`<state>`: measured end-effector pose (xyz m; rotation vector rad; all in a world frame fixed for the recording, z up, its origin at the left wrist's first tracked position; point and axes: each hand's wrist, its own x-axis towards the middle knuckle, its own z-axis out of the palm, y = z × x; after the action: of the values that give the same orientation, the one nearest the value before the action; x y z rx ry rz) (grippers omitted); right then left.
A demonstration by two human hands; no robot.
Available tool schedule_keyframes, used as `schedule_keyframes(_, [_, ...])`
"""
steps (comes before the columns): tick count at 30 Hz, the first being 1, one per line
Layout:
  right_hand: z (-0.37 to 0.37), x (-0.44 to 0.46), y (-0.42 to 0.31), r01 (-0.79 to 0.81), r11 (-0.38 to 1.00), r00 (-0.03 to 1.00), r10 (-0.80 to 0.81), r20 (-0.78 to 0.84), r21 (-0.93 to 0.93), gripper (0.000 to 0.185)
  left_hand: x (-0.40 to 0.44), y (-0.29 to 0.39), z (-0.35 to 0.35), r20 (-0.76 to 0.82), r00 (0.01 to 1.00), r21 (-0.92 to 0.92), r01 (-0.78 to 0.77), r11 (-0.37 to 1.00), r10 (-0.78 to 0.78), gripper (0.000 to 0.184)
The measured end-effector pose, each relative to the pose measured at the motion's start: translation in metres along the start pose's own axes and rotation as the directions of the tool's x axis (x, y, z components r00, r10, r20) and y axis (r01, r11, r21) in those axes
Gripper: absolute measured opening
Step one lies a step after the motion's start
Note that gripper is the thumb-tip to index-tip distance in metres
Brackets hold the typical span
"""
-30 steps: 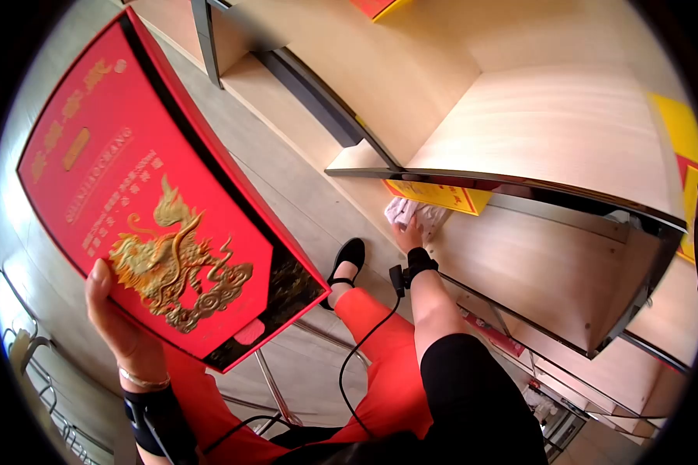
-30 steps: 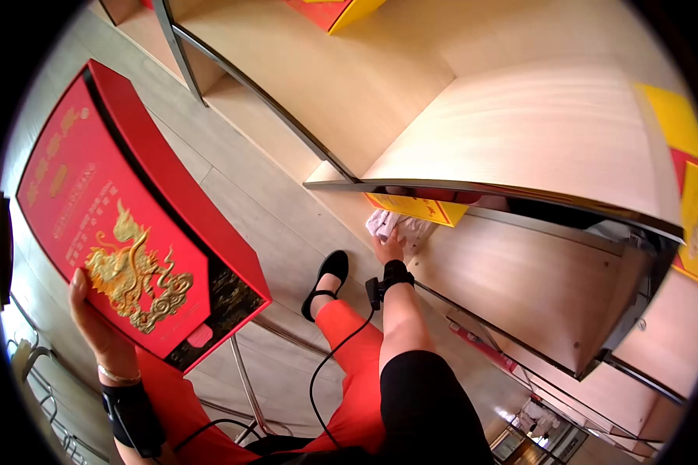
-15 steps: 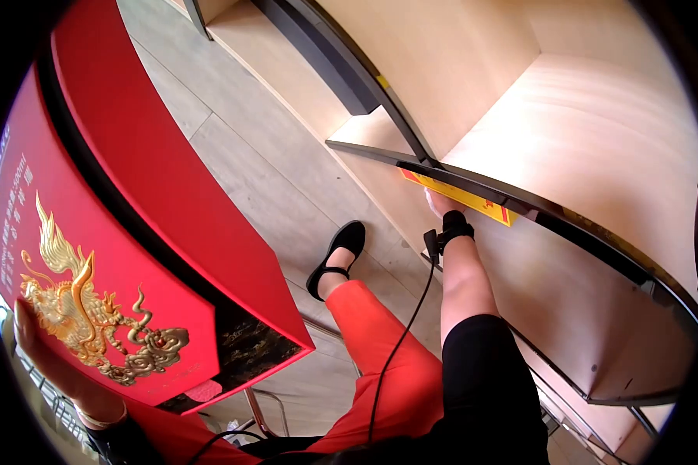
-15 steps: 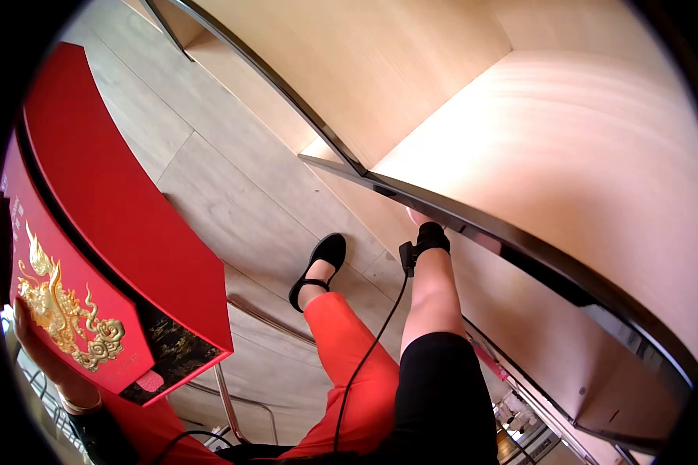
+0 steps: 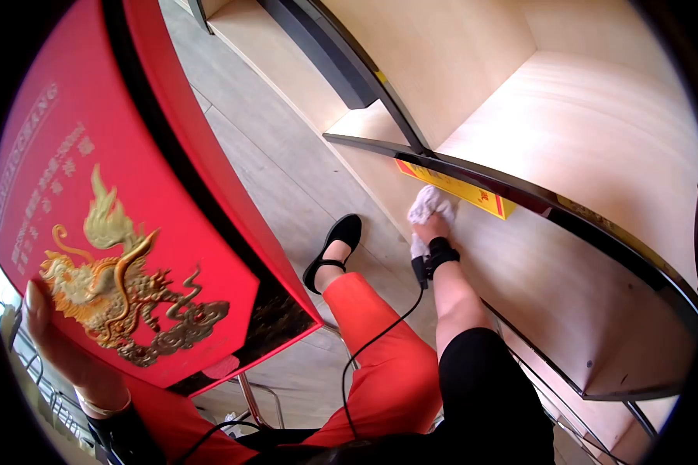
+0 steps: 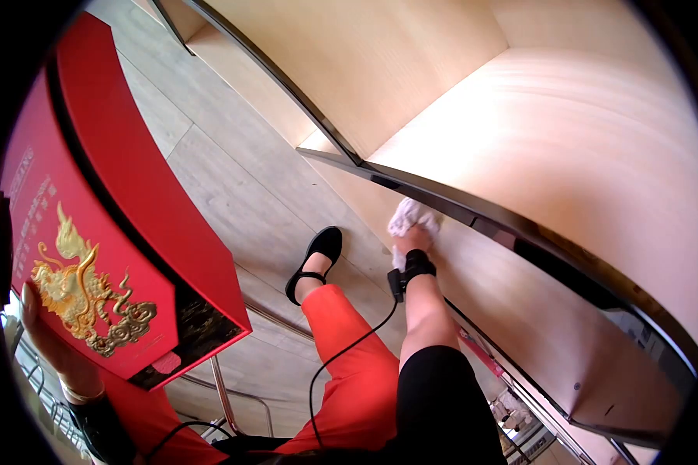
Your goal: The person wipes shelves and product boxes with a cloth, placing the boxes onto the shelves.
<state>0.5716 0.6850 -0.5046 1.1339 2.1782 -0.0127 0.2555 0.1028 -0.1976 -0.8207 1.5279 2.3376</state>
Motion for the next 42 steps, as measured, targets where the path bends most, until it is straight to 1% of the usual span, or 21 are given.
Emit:
schedule_keyframes(1, [-0.006,-0.02,-0.015,0.007,1.0,0.996,-0.008,0.083,0.014,0.058,0.002,0.0,0.004,0.048,0.998,-0.036,0.032,0.999,-0.031,0.038])
schedule_keyframes(3, [0.005,-0.043,-0.025,0.049,0.997,0.976,-0.034,0.217,-0.065,0.074,-0.004,-0.002,0.032,0.031,0.996,-0.067,0.091,0.994,-0.089,0.037])
schedule_keyframes(6, [-0.012,-0.082,-0.041,0.133,0.863,0.793,-0.388,0.469,0.488,0.068,0.0,-0.009,0.032,0.078,0.993,0.002,0.091,0.996,-0.091,0.042])
schedule_keyframes(7, [-0.026,-0.09,-0.052,0.049,0.882,0.74,-0.347,0.577,0.468,0.061,-0.001,-0.009,0.04,0.092,0.991,0.032,0.096,0.995,-0.099,0.042])
schedule_keyframes(9, [-0.011,-0.081,-0.05,0.172,0.939,0.839,-0.298,0.456,0.298,0.053,-0.008,-0.006,0.059,0.139,0.983,0.05,0.113,0.992,-0.119,0.042])
schedule_keyframes(12, [-0.086,-0.125,-0.075,0.077,0.831,0.817,-0.369,0.442,0.551,0.05,0.0,-0.011,0.058,0.16,0.983,0.029,0.085,0.996,-0.088,0.036])
schedule_keyframes(15, [-0.097,-0.135,-0.073,-0.037,0.698,0.814,-0.394,0.427,0.715,0.048,0.004,-0.014,0.065,0.237,0.969,-0.011,0.068,0.998,-0.063,0.034])
schedule_keyframes(17, [-0.129,-0.156,-0.078,0.036,0.738,0.854,-0.373,0.362,0.674,0.039,-0.001,-0.013,0.073,0.159,0.986,-0.042,0.052,0.998,-0.044,0.029])
schedule_keyframes(19, [-0.16,-0.182,-0.09,0.011,0.712,0.892,-0.324,0.315,0.702,0.034,-0.006,-0.009,0.076,0.211,0.974,-0.13,0.114,0.985,-0.085,0.033])
schedule_keyframes(21, [-0.191,-0.226,-0.109,0.066,0.508,0.94,-0.32,0.117,0.859,0.03,-0.006,-0.006,0.068,0.351,0.92,-0.227,0.263,0.938,-0.173,0.043])
schedule_keyframes(24, [-0.218,-0.266,-0.114,0.189,0.235,0.942,-0.317,-0.108,0.953,0.036,-0.022,0.009,0.066,0.485,0.848,-0.205,0.346,0.916,-0.212,0.057])
schedule_keyframes(25, [-0.214,-0.248,-0.113,0.203,0.155,0.94,-0.308,-0.148,0.967,0.04,-0.004,-0.013,0.076,0.499,0.832,-0.161,0.364,0.917,-0.243,0.058])
schedule_keyframes(26, [-0.221,-0.252,-0.118,0.366,0.085,0.88,-0.355,-0.315,0.927,0.048,-0.002,-0.014,0.075,0.5,0.831,-0.158,0.364,0.918,-0.244,0.059])
schedule_keyframes(27, [-0.253,-0.272,-0.127,0.359,0.073,0.869,-0.391,-0.304,0.931,0.057,0.004,-0.019,0.073,0.504,0.83,-0.157,0.361,0.919,-0.24,0.06])
schedule_keyframes(29, [-0.282,-0.29,-0.129,0.305,-0.012,0.887,-0.361,-0.289,0.952,0.061,0.029,-0.042,0.06,0.584,0.782,-0.177,0.385,0.906,-0.218,0.065])
schedule_keyframes(31, [-0.309,-0.295,-0.125,0.505,0.076,0.809,-0.389,-0.44,0.86,0.062,0.025,-0.035,0.067,0.66,0.747,-0.169,0.259,0.951,-0.086,0.069])
schedule_keyframes(33, [-0.338,-0.312,-0.132,0.636,0.153,0.742,-0.391,-0.544,0.757,0.046,0.021,-0.028,0.073,0.699,0.711,-0.134,0.233,0.963,-0.074,0.077])
schedule_keyframes(35, [-0.356,-0.327,-0.137,0.636,0.344,0.764,-0.411,-0.498,0.691,0.036,0.03,-0.04,0.075,0.732,0.681,-0.14,0.17,0.975,-0.014,0.085])
schedule_keyframes(36, [-0.365,-0.335,-0.141,0.628,0.429,0.775,-0.416,-0.475,0.649,0.033,0.022,-0.033,0.078,0.715,0.695,-0.101,0.201,0.974,-0.069,0.092])
schedule_keyframes(39, [-0.39,-0.36,-0.167,0.671,0.63,0.725,-0.449,-0.522,0.391,0.033,0.019,-0.035,0.085,0.762,0.643,-0.06,0.188,0.98,-0.077,0.099])
schedule_keyframes(42, [-0.405,-0.373,-0.171,0.688,0.606,0.714,-0.465,-0.524,0.4,0.027,0.011,-0.032,0.085,0.793,0.607,-0.061,0.161,0.985,-0.05,0.104])
